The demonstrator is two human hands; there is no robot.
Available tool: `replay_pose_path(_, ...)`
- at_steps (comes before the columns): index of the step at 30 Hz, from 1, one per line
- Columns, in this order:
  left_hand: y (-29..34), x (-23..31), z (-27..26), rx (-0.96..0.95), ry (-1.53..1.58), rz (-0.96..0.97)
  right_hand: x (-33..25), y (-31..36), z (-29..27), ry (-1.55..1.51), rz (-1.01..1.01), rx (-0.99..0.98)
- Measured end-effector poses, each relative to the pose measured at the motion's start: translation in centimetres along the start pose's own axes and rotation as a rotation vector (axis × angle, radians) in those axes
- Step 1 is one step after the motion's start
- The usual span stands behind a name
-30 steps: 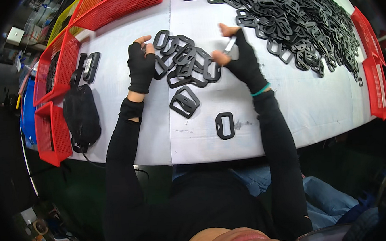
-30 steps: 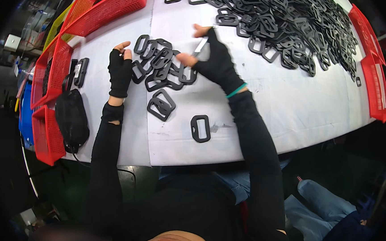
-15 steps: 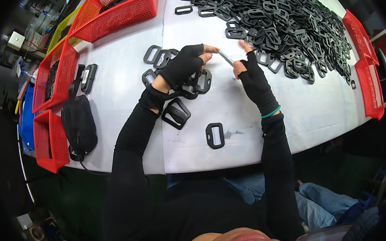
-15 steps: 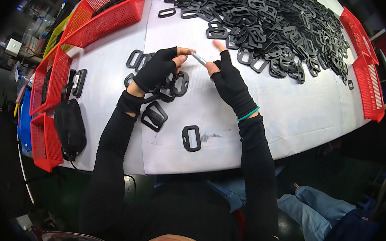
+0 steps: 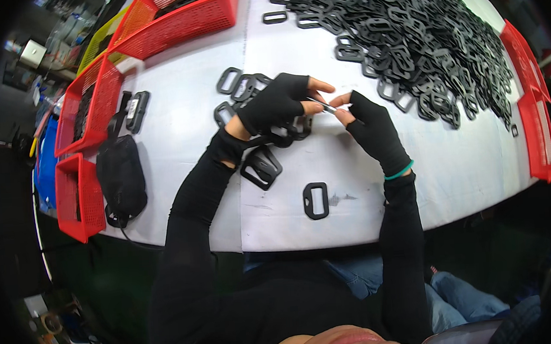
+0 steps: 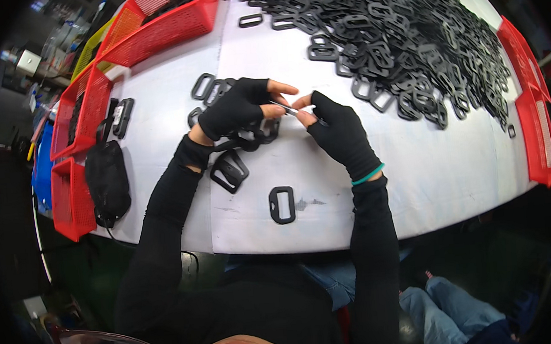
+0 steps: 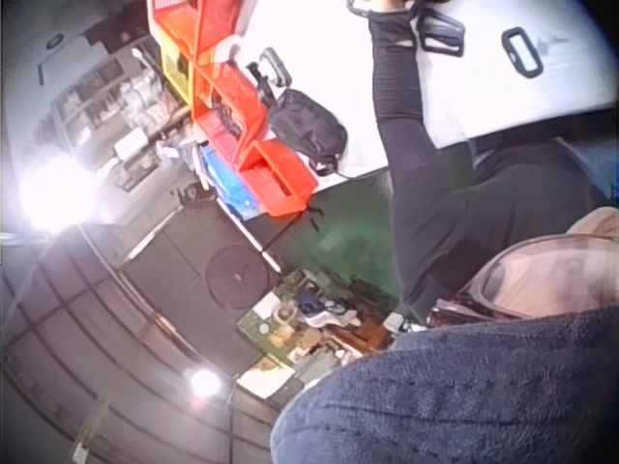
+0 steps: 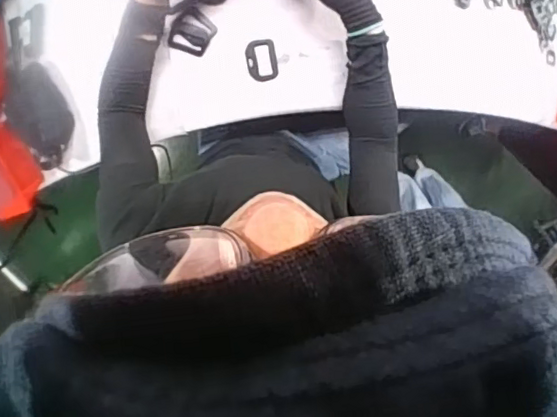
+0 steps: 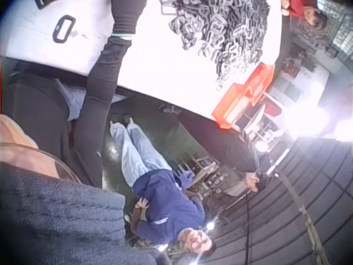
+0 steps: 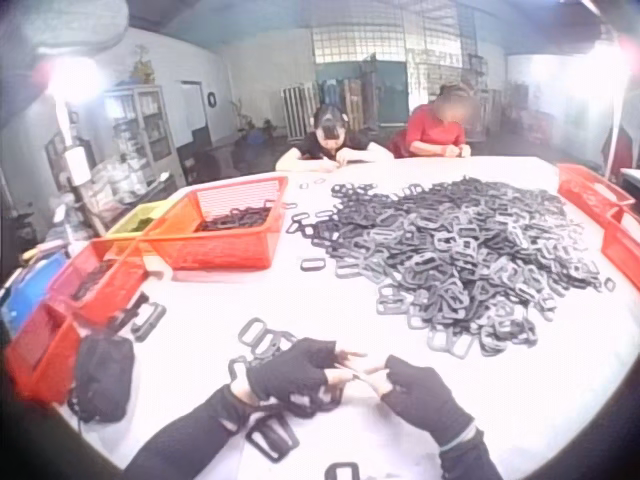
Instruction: The person uses a black marker to draw small lines on black plastic buckles gathered on a table. The person handles each buckle individually from a large pile, marks it, and places it into a smaller group.
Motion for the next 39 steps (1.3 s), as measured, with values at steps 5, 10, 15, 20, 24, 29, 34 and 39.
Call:
replay_pose_path(5,0.3,0.7,0.6,0.0,0.218,-0.025,-0.1,-0.1,0.3,-0.014,-0.022,0.062)
replay_pose_path(10,0.2,0.1,0.2,0.055,0.192,-0.049,-0.6,-0.7,1.0,0.001,-0.016,0.081)
replay_pose_path(15,0.1,1.5,-1.3,0.03,0.315,-0.059,-0.3,-2.0,2.0,-0.207,-0.087,0.239)
replay_pose_path(20,0.1,-0.8,-6.4,0.402,-0.152,-0.033,2.6,-1.6,1.1,0.367,0.043,0.246)
replay_pose_path(24,3.8,-2.5,-11.7,0.24,-0.552,-0.279,2.7,-1.3,0.4,0.824,-0.059,0.093)
replay_pose_path(29,8.1,-3.4,-11.9,-0.056,-0.908,-0.569,-3.6,-0.7,4.0,0.646,-0.208,-0.099)
replay_pose_path(34,6.4,-3.7,-10.8,0.017,-0.988,-0.265,-2.4,-2.6,8.6,0.635,-0.327,-0.202)
replay_pose_path(39,5.4,-4.1,-11.3,-0.019,-0.721,-0.309,-2.3,-6.7,10.5,0.427,-0.479,-0.193)
Point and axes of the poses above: each hand's wrist, its own y-axis away from the middle knuckle, its own z-axis out of the palm, x = y × z, the point moved 3 cm from there along -y, towards the middle knuckle, and after that the axes turned 13 degrees about -z, right-handed, at the moved point
